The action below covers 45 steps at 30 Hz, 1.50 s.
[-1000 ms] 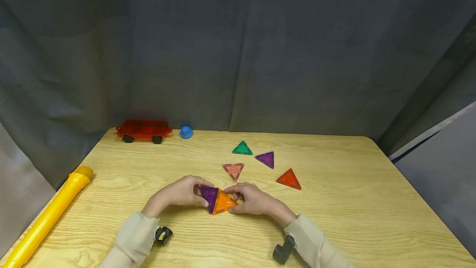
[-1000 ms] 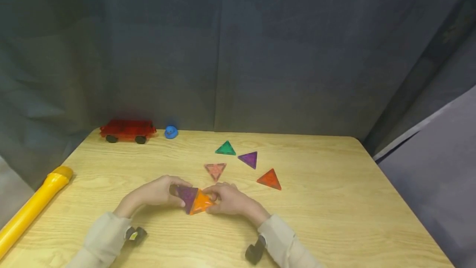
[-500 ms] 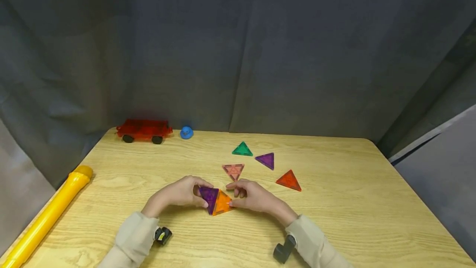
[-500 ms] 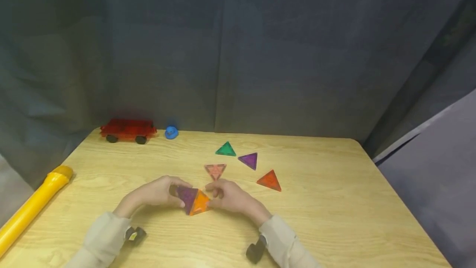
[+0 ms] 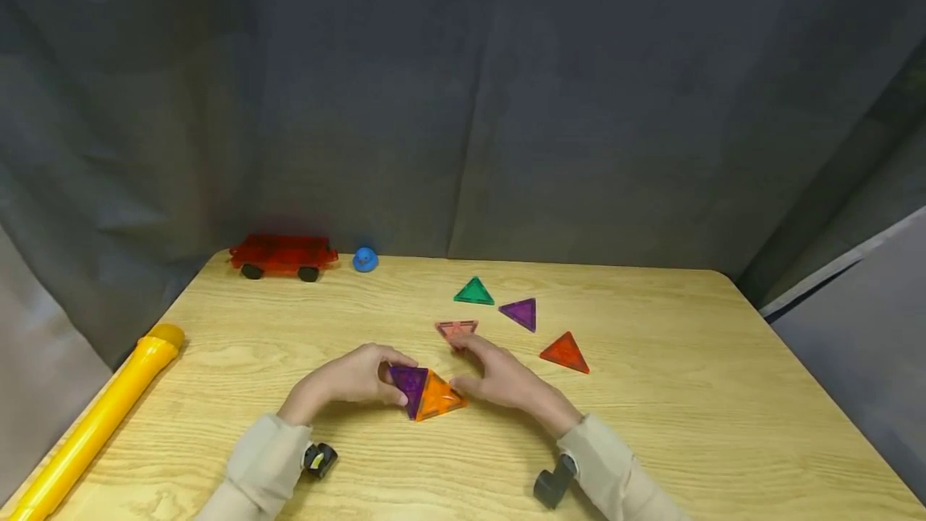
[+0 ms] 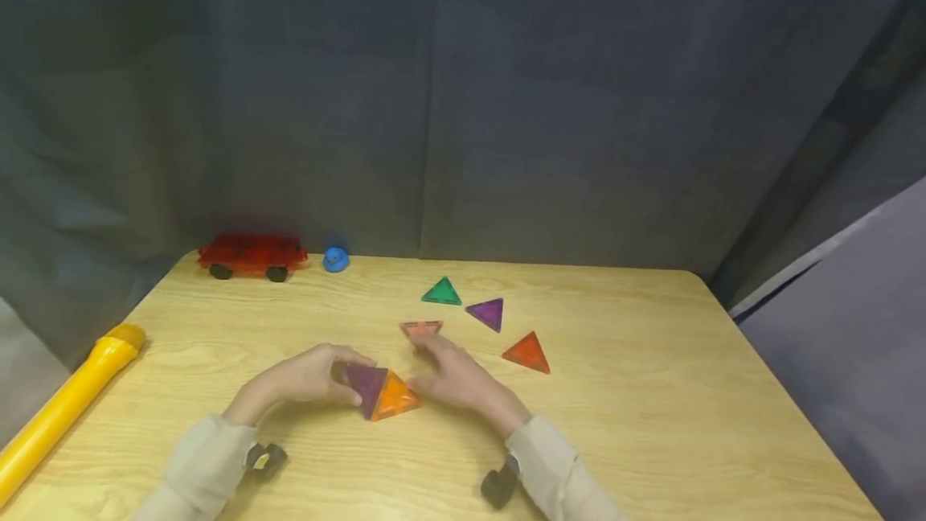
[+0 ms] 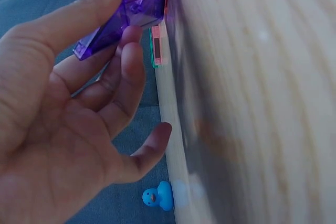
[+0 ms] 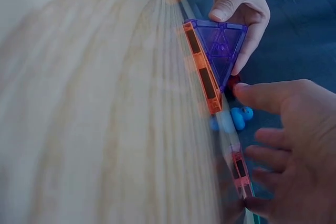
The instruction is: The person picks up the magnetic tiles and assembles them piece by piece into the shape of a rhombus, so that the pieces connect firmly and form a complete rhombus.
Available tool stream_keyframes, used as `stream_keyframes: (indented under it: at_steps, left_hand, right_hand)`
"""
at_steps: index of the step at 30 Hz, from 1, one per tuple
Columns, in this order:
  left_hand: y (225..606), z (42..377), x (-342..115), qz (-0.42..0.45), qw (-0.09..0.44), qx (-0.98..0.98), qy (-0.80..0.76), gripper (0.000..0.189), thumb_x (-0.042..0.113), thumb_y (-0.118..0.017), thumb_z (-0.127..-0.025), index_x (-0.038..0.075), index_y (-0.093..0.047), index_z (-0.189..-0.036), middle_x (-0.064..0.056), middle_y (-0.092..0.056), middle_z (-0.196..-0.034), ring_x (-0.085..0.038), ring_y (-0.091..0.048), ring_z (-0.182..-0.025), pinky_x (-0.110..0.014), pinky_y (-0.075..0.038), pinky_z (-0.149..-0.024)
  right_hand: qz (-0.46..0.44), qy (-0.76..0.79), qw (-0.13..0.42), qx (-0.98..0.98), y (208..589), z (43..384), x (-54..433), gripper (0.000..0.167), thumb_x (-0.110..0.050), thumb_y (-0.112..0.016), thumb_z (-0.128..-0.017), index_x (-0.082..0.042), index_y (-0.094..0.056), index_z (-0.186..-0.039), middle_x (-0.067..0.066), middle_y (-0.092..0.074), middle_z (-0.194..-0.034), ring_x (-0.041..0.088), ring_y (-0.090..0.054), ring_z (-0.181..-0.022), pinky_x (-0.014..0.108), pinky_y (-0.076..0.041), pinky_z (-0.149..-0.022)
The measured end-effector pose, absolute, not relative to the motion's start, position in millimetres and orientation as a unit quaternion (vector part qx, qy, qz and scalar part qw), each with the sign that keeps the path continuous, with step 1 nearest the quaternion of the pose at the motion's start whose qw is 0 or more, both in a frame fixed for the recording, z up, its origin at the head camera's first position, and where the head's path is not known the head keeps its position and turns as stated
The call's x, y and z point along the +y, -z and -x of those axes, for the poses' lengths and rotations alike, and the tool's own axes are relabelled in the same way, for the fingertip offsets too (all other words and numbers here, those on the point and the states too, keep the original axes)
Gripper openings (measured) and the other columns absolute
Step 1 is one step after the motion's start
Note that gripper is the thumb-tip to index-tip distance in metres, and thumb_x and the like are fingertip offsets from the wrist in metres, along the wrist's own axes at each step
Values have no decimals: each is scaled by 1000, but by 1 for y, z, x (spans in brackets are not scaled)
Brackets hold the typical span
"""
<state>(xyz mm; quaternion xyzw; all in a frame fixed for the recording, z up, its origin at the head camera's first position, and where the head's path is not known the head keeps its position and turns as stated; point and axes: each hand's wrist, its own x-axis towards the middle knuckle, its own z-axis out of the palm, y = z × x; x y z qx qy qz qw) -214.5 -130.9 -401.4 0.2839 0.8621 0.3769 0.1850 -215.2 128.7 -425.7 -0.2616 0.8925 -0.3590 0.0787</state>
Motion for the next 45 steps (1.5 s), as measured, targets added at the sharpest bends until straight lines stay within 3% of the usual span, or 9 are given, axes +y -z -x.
stream_keyframes:
  at_steps: [4,19,26,33,45]
  left_hand:
    - [402,216,-130,-287,183,863,-375,49,16,-78,-79,-2,-62,-121,-3,-62,-93,-12,-53,-74,-23,-45,-62]
    - [405,217,-131,-282,187,860,-381,48,14,-78,-79,-2,-63,-121,-2,-63,-91,-12,-53,-72,-23,-45,-62]
    - [405,216,-132,-284,189,859,-382,49,15,-78,-79,-2,-62,-121,-3,-64,-93,-12,-54,-72,-23,-46,-62]
    - [405,217,-132,-283,192,859,-381,49,15,-78,-79,-2,-61,-122,-3,-64,-94,-12,-55,-73,-23,-46,-63]
    - [402,214,-131,-280,191,861,-379,49,14,-77,-79,-3,-61,-122,-4,-63,-95,-12,-54,-74,-24,-46,-63]
  right_hand:
    - [247,347,98,899,427,214,130,61,-33,-67,-88,-9,-45,-139,12,-50,-139,33,-41,-132,50,-34,-107]
    - [258,353,85,895,425,206,138,44,-23,-64,-92,-4,-54,-130,12,-57,-131,34,-45,-129,49,-33,-107]
    - [261,370,45,890,424,202,142,35,-12,-66,-89,-4,-60,-122,11,-61,-120,32,-52,-119,51,-36,-104]
    - [219,374,-4,901,429,206,145,43,-11,-73,-83,-5,-59,-123,13,-56,-126,34,-48,-120,52,-39,-100]
    - [179,354,17,918,436,215,148,62,-25,-76,-81,-3,-50,-133,16,-51,-135,34,-41,-122,52,-34,-103]
